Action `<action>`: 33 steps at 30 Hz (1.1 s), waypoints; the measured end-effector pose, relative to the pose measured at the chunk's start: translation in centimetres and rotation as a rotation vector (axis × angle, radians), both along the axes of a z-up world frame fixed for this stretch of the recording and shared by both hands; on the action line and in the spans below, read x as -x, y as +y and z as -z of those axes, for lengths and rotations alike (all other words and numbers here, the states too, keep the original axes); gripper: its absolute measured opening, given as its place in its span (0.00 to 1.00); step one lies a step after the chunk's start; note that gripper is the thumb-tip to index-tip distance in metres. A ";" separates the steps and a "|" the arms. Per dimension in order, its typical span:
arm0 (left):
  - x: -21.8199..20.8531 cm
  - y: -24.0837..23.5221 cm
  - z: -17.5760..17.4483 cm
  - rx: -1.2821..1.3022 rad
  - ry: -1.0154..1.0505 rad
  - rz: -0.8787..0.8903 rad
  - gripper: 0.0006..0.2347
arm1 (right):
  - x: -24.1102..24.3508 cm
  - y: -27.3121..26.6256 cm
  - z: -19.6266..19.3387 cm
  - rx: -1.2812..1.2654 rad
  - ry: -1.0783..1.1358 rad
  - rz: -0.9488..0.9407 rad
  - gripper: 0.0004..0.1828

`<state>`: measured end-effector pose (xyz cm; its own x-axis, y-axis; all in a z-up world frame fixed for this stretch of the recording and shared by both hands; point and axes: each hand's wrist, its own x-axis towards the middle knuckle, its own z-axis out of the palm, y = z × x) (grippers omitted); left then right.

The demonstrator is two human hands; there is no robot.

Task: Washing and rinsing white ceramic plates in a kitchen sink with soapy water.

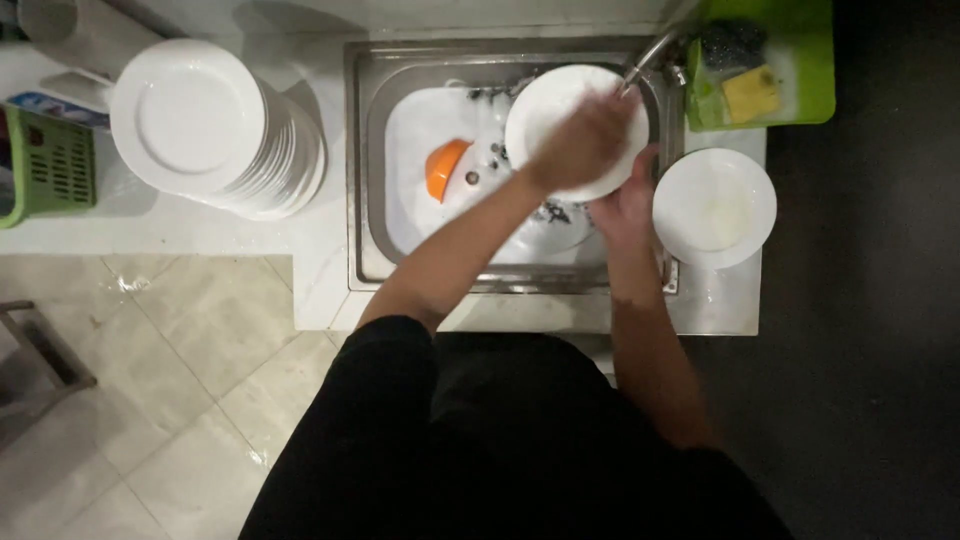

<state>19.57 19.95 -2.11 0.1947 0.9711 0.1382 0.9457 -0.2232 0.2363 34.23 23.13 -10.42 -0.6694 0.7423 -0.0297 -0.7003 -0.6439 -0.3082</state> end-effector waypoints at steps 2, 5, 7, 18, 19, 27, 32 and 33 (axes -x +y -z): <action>-2.5 0.5 4.1 0.088 -0.354 0.034 0.20 | -0.3 1.7 1.4 0.167 -0.088 -0.041 0.28; -0.7 -1.3 13.1 -0.245 -0.291 0.247 0.30 | -2.4 2.6 -5.4 0.284 -0.107 -0.052 0.47; 2.3 -2.0 7.4 -0.121 0.065 0.166 0.24 | -2.3 1.8 -5.7 0.294 -0.069 0.015 0.47; 1.9 -4.4 2.7 0.137 -0.151 0.267 0.27 | -2.1 1.9 -7.9 0.326 -0.229 0.111 0.45; 4.0 -3.6 7.5 -0.166 -0.130 0.176 0.24 | -2.6 1.6 -8.8 0.301 -0.325 0.159 0.48; 1.1 1.7 1.1 -0.062 -0.199 -0.482 0.29 | 1.0 -1.7 -5.2 0.041 -0.314 -0.048 0.41; -4.2 -2.0 -4.9 0.066 -0.003 0.105 0.24 | -2.7 3.2 3.4 0.277 -0.040 0.143 0.34; -2.9 -2.7 -3.6 0.067 -0.005 0.108 0.24 | -2.5 2.4 -0.5 0.278 -0.041 0.147 0.34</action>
<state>22.49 17.26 1.45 0.2986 0.9514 0.0753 0.9157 -0.3078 0.2582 36.76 25.55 -9.96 -0.5497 0.7906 -0.2698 -0.7825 -0.6003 -0.1650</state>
